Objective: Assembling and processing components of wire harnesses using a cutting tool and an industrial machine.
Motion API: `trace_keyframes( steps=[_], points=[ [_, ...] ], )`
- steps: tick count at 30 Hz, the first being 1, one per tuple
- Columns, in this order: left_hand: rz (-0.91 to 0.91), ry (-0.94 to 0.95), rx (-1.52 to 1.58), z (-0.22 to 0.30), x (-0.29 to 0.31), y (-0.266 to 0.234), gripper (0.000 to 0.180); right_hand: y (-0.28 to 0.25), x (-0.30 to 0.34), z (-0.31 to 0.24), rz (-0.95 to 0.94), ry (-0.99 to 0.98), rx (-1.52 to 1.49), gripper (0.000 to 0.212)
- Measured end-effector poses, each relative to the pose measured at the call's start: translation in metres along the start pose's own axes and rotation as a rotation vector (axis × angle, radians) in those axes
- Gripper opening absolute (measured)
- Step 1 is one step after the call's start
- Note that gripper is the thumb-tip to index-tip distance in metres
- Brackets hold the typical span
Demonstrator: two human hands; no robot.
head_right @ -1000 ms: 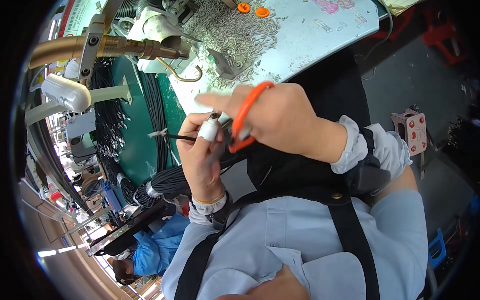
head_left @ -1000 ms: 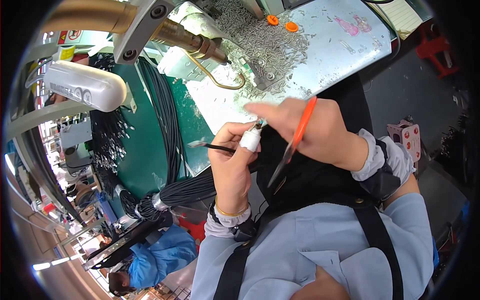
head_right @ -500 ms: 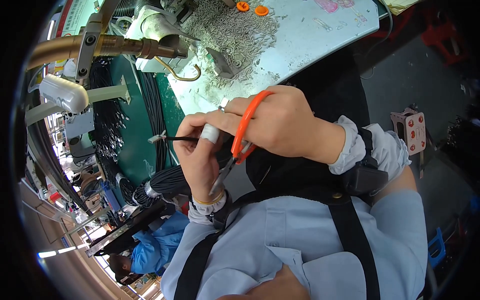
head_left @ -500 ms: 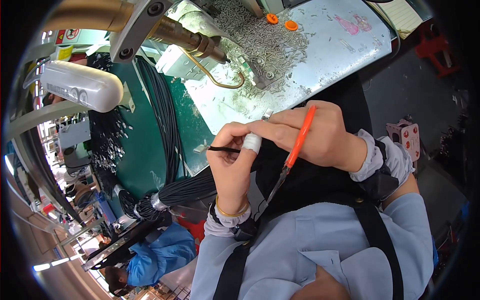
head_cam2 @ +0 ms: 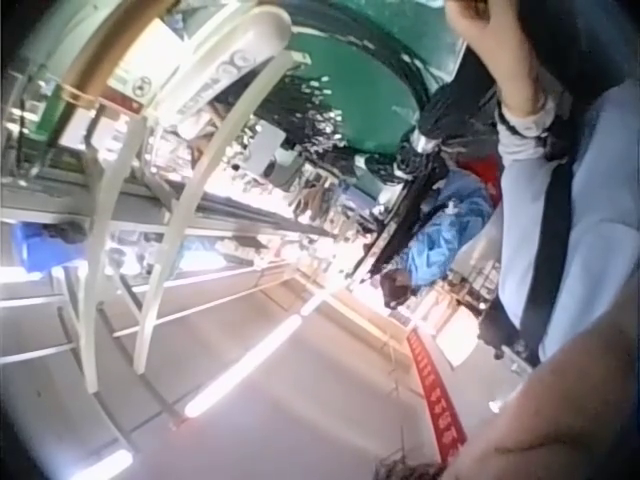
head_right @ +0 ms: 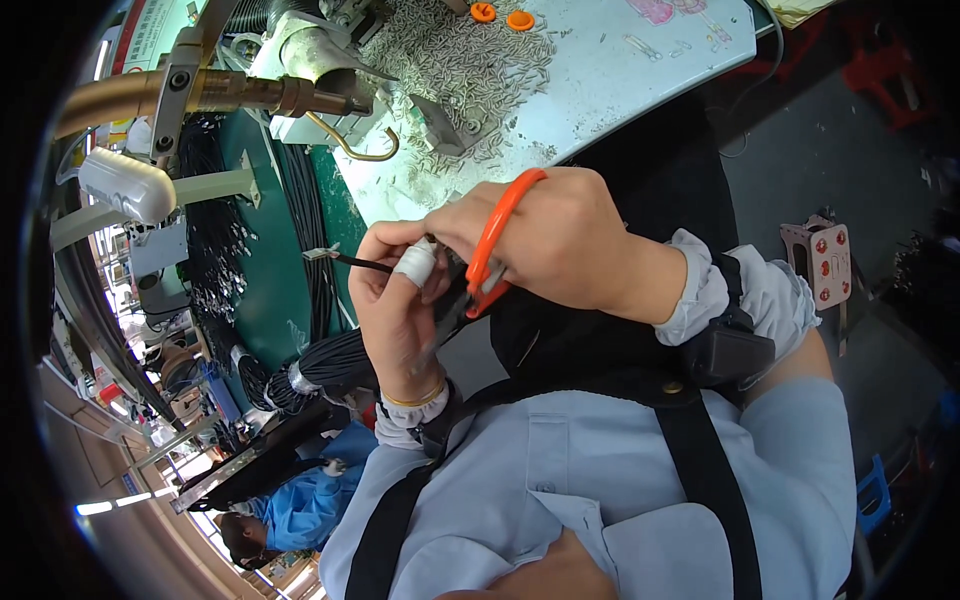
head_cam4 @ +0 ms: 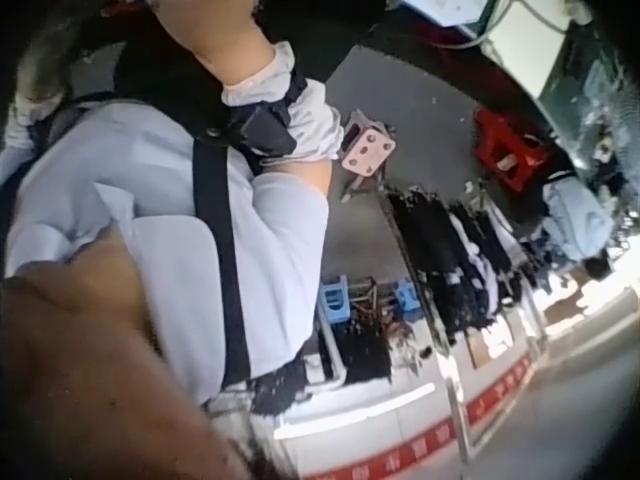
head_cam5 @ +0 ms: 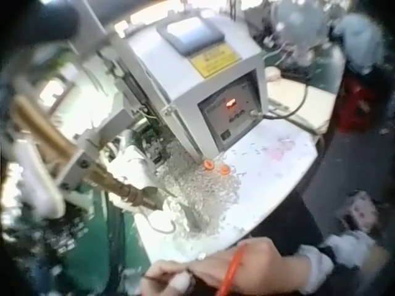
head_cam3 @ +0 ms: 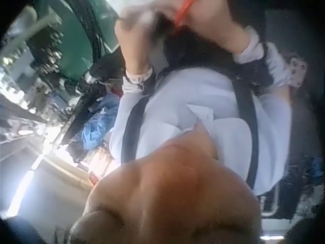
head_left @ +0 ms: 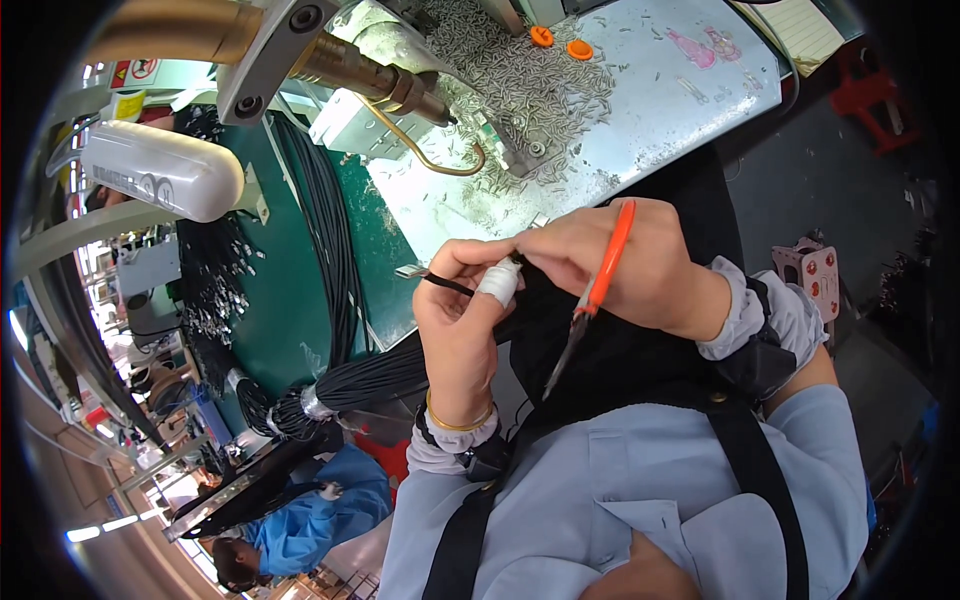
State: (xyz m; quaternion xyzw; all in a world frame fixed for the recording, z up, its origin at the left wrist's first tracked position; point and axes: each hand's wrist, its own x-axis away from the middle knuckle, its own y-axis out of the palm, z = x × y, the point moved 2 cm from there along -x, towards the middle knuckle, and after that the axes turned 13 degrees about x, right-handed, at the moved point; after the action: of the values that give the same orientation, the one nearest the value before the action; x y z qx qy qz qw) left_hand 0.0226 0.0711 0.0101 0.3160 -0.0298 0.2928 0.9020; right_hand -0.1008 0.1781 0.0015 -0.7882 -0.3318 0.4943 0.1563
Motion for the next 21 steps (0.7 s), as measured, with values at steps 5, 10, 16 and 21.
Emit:
trace_keyframes(
  steps=[5,10,16,21],
  points=[
    [0.085,0.296,-0.297,-0.005,0.000,0.016,0.025,0.008,0.004,-0.002,0.066,0.314,-0.320,0.014],
    [0.067,0.443,-0.410,-0.009,-0.001,0.011,0.025,0.007,0.008,-0.002,-0.088,0.540,-0.571,0.007],
    [0.028,0.582,-0.775,-0.010,0.004,0.015,0.026,0.001,0.004,-0.007,0.011,0.111,-0.026,0.007],
    [0.141,0.342,-0.401,-0.009,0.001,0.019,0.023,0.007,0.006,0.001,-0.138,0.660,-0.697,0.007]
  ],
)
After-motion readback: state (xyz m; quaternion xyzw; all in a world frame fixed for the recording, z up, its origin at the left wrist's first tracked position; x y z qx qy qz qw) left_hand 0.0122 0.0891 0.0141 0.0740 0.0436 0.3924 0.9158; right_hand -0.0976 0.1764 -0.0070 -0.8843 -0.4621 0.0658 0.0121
